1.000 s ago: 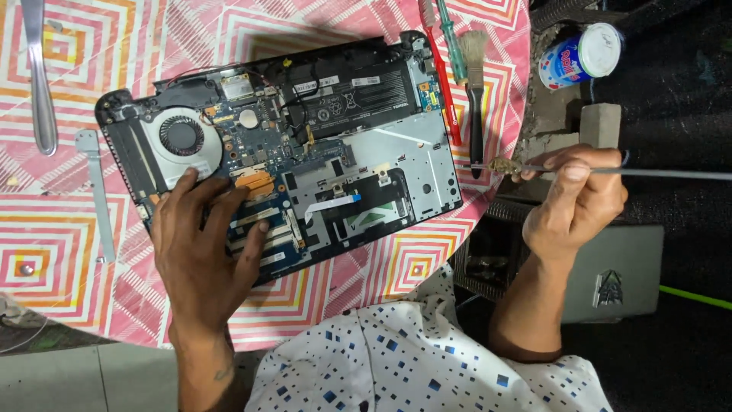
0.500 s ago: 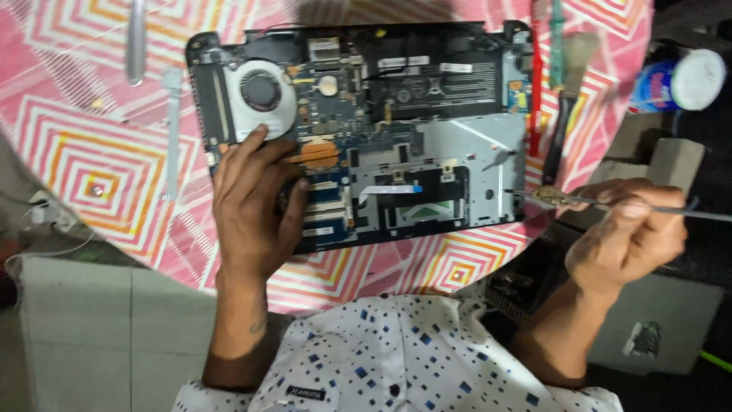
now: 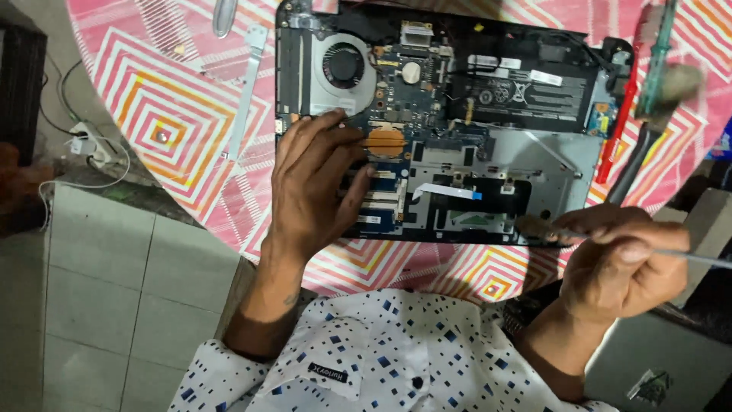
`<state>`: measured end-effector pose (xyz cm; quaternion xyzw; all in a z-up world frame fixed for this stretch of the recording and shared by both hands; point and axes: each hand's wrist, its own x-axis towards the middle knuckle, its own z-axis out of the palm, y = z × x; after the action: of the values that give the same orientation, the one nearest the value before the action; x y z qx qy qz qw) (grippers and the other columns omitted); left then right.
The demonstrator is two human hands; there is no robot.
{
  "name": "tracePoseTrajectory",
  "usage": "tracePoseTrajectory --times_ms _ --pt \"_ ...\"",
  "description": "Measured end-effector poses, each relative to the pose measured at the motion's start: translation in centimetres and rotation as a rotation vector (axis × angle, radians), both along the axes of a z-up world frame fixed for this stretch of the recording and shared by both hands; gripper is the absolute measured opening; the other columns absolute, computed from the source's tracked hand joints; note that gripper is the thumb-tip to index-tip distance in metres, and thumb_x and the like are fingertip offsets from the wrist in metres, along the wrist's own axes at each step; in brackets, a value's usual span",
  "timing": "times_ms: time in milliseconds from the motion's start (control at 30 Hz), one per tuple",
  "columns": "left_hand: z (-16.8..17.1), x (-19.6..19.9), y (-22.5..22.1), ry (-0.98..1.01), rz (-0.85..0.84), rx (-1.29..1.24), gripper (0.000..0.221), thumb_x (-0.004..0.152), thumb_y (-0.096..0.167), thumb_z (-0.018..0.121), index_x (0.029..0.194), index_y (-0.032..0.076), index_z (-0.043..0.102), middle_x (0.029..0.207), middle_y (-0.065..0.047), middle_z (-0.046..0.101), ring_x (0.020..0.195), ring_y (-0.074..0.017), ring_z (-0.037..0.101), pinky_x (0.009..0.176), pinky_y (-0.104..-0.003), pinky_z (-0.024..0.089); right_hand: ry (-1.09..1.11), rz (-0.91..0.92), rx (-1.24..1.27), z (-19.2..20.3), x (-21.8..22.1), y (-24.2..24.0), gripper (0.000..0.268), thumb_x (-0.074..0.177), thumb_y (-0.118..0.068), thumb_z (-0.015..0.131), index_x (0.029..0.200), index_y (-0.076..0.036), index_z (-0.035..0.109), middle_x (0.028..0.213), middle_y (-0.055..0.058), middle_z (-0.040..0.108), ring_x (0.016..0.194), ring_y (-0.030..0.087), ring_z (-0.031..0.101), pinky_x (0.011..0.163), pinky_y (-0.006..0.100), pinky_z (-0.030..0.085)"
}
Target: Removing internal components from a laptop using a screwdriver and hands.
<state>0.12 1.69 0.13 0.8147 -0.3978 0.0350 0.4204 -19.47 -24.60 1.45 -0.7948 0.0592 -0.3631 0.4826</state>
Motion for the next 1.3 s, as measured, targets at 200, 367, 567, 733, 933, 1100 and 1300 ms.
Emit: tracePoseTrajectory --times_ms 200,367,567,733,933,1100,1300 --pt "0.3 0.4 -0.1 0.031 0.002 0.02 0.012 0.096 0.009 0.068 0.101 -0.002 0.067 0.108 -0.016 0.066 0.119 -0.0356 0.058 0.102 -0.05 0.042 -0.02 0.178 0.072 -1.0 1.1 1.6 0.022 0.109 -0.018 0.04 0.09 -0.009 0.035 0.061 0.007 0.041 0.067 0.028 0.066 0.047 0.032 0.057" --pt "-0.1 0.4 0.0 0.048 0.006 -0.05 0.008 0.094 0.001 0.067 0.1 -0.004 0.067 0.107 -0.017 0.066 0.117 -0.0371 0.059 0.101 -0.052 0.044 -0.146 0.236 0.105 -2.2 2.4 4.4 0.013 0.104 -0.003 0.042 0.113 -0.011 0.046 0.097 0.012 0.053 0.071 0.028 0.057 0.064 0.045 0.061" --pt "-0.5 0.3 0.0 -0.043 0.137 -0.315 0.009 0.091 -0.005 0.057 0.095 -0.006 0.064 0.096 -0.019 0.064 0.095 -0.0333 0.064 0.088 -0.044 0.055 -0.074 0.251 0.048 -2.2 2.7 4.0 0.01 0.105 -0.004 0.043 0.109 -0.013 0.046 0.089 0.014 0.05 0.071 0.031 0.059 0.064 0.046 0.061" --pt "0.8 1.1 0.4 -0.07 0.243 -0.33 0.015 0.1 0.003 0.05 0.094 -0.003 0.062 0.092 -0.017 0.064 0.088 -0.0328 0.065 0.077 -0.043 0.046 -0.142 0.301 0.03 -1.9 4.0 4.9 0.026 0.104 -0.005 0.046 0.127 -0.016 0.05 0.088 0.014 0.05 0.067 0.029 0.055 0.065 0.044 0.06" --pt "-1.5 0.9 0.8 -0.056 0.29 -0.058 0.011 0.095 0.011 0.059 0.1 0.005 0.068 0.101 -0.01 0.068 0.106 -0.0296 0.06 0.091 -0.046 0.042 -0.054 0.275 -0.05 -2.1 4.8 3.9 0.015 0.107 -0.006 0.044 0.094 -0.003 0.052 0.08 0.012 0.054 0.064 0.027 0.063 0.06 0.038 0.061" --pt "-1.4 0.9 0.8 -0.076 0.259 -0.052 0.009 0.092 0.009 0.068 0.098 0.003 0.069 0.101 -0.01 0.066 0.105 -0.03 0.059 0.089 -0.048 0.043 0.048 0.106 -0.236 -1.5 7.3 2.9 0.037 0.111 -0.028 0.044 0.089 0.002 0.048 0.069 0.017 0.054 0.061 0.032 0.064 0.055 0.039 0.05" --pt "-1.9 0.9 0.6 -0.062 0.274 -0.014 0.013 0.089 0.012 0.073 0.097 0.004 0.069 0.101 -0.011 0.066 0.105 -0.0302 0.059 0.089 -0.05 0.043 0.105 0.205 -0.282 0.3 10.1 3.9 0.036 0.112 -0.022 0.039 0.089 0.004 0.047 0.074 0.021 0.056 0.061 0.032 0.064 0.054 0.037 0.05"
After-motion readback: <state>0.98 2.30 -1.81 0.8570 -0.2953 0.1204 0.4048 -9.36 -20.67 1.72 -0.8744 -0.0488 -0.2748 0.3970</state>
